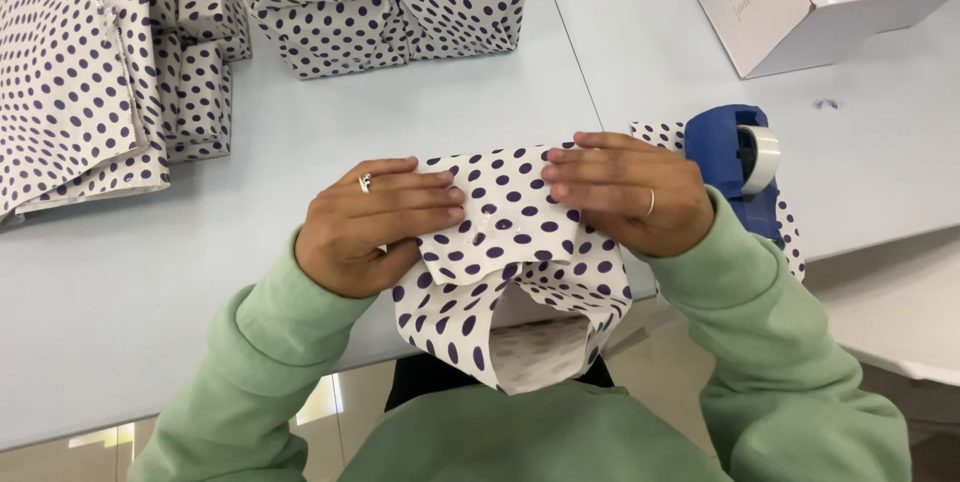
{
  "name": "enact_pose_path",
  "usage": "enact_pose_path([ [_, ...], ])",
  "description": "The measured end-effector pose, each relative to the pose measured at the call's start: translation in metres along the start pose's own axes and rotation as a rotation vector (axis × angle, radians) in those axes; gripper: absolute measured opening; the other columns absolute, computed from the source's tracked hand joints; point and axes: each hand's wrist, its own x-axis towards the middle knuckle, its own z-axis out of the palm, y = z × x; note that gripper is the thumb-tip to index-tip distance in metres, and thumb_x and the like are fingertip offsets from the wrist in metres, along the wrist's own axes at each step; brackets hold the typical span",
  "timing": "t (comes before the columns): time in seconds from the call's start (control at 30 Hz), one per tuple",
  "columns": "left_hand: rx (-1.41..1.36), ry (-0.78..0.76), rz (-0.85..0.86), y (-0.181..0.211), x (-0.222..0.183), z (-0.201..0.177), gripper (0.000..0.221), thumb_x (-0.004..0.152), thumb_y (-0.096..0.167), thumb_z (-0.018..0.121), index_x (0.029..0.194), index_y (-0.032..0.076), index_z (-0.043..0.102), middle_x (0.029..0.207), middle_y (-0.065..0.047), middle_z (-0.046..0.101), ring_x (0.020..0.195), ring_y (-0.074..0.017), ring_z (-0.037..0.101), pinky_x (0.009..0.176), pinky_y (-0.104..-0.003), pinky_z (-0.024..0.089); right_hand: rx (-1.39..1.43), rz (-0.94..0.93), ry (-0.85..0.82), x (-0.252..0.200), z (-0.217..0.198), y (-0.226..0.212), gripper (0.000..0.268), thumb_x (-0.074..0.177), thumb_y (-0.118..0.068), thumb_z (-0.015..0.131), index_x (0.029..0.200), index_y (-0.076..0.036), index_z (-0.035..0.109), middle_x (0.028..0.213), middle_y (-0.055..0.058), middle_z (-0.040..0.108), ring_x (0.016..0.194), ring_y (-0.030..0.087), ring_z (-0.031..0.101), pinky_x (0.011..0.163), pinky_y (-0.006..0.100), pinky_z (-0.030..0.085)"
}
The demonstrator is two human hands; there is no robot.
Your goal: The person wraps a small white box in polka-dot paper, using a tape dispenser to secure the paper around the box and then folding the ends to complete the wrapping.
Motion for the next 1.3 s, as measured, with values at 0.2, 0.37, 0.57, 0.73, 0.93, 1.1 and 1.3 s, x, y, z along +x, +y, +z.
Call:
enact_pose_path([
  [0.2, -0.064, 0.002, 0.008, 0.005, -0.002, 0.002, 0.013, 0.096, -0.004, 0.076, 0.098, 0.005, 0.086, 0.105, -0.012, 0.087, 0.107, -0.0324, 0.084, 0.1, -0.05, 0.063, -0.005, -0.003, -0.049, 0.011, 0.003, -0.029, 0.017, 0.1, 0.004, 0.069, 0.099, -0.001, 0.086, 0.107, 0.017, 0.086, 0.103, 0.037, 0.084, 0.094, 0.052, 0.066],
  [0.37, -0.064, -0.127, -0.016, 0.015, -0.003, -0.01, 0.028, 0.102, 0.023, 0.064, 0.109, 0.003, 0.083, 0.118, -0.013, 0.084, 0.12, -0.0358, 0.079, 0.11, -0.053, 0.054, 0.016, 0.033, -0.158, 0.01, -0.008, -0.033, 0.021, 0.103, -0.002, 0.063, 0.107, 0.001, 0.083, 0.116, 0.02, 0.083, 0.113, 0.039, 0.08, 0.101, 0.055, 0.061],
  [0.57, 0.153, -0.295, -0.04, 0.054, -0.009, -0.018, 0.103, 0.082, 0.086, 0.061, 0.139, 0.0, 0.069, 0.142, -0.019, 0.074, 0.138, -0.0394, 0.07, 0.125, -0.059, 0.046, 0.089, 0.185, -0.394, -0.003, -0.029, -0.054, 0.091, 0.094, -0.074, 0.039, 0.148, -0.003, 0.059, 0.154, 0.021, 0.064, 0.152, 0.048, 0.058, 0.135, 0.069, 0.04],
  [0.73, 0.202, -0.215, -0.019, 0.065, -0.021, -0.004, 0.062, 0.105, 0.054, 0.054, 0.134, 0.002, 0.072, 0.137, -0.021, 0.075, 0.131, -0.0403, 0.075, 0.118, -0.058, 0.056, 0.116, 0.286, -0.294, -0.016, -0.016, -0.067, 0.078, 0.093, -0.067, 0.072, 0.149, -0.016, 0.051, 0.156, 0.015, 0.064, 0.161, 0.048, 0.049, 0.142, 0.074, 0.029],
  [0.93, 0.123, -0.087, -0.131, 0.069, -0.012, 0.004, 0.028, 0.1, 0.026, 0.071, 0.098, -0.002, 0.077, 0.122, -0.021, 0.08, 0.116, -0.0377, 0.081, 0.108, -0.054, 0.061, 0.097, 0.305, -0.122, -0.022, -0.006, -0.069, 0.036, 0.11, -0.009, 0.051, 0.143, 0.003, 0.058, 0.139, 0.023, 0.071, 0.142, 0.052, 0.068, 0.136, 0.075, 0.045],
  [1.1, 0.079, 0.006, -0.121, 0.064, -0.01, 0.005, 0.027, 0.101, 0.021, 0.068, 0.087, -0.001, 0.072, 0.116, -0.023, 0.08, 0.103, -0.0324, 0.083, 0.1, -0.047, 0.064, 0.083, 0.238, -0.081, -0.008, -0.005, -0.068, 0.021, 0.104, -0.019, 0.061, 0.095, -0.001, 0.058, 0.13, 0.031, 0.069, 0.134, 0.056, 0.067, 0.128, 0.071, 0.048],
  [1.3, 0.147, 0.059, 0.036, 0.055, -0.027, 0.003, 0.032, 0.1, 0.038, 0.071, 0.098, 0.007, 0.077, 0.09, -0.01, 0.057, 0.079, -0.0243, 0.055, 0.077, -0.042, 0.054, -0.171, 0.285, -0.124, -0.019, -0.016, -0.072, 0.055, 0.102, -0.057, 0.059, 0.13, -0.01, 0.057, 0.079, -0.002, 0.07, 0.075, 0.017, 0.065, 0.088, 0.042, 0.05],
])
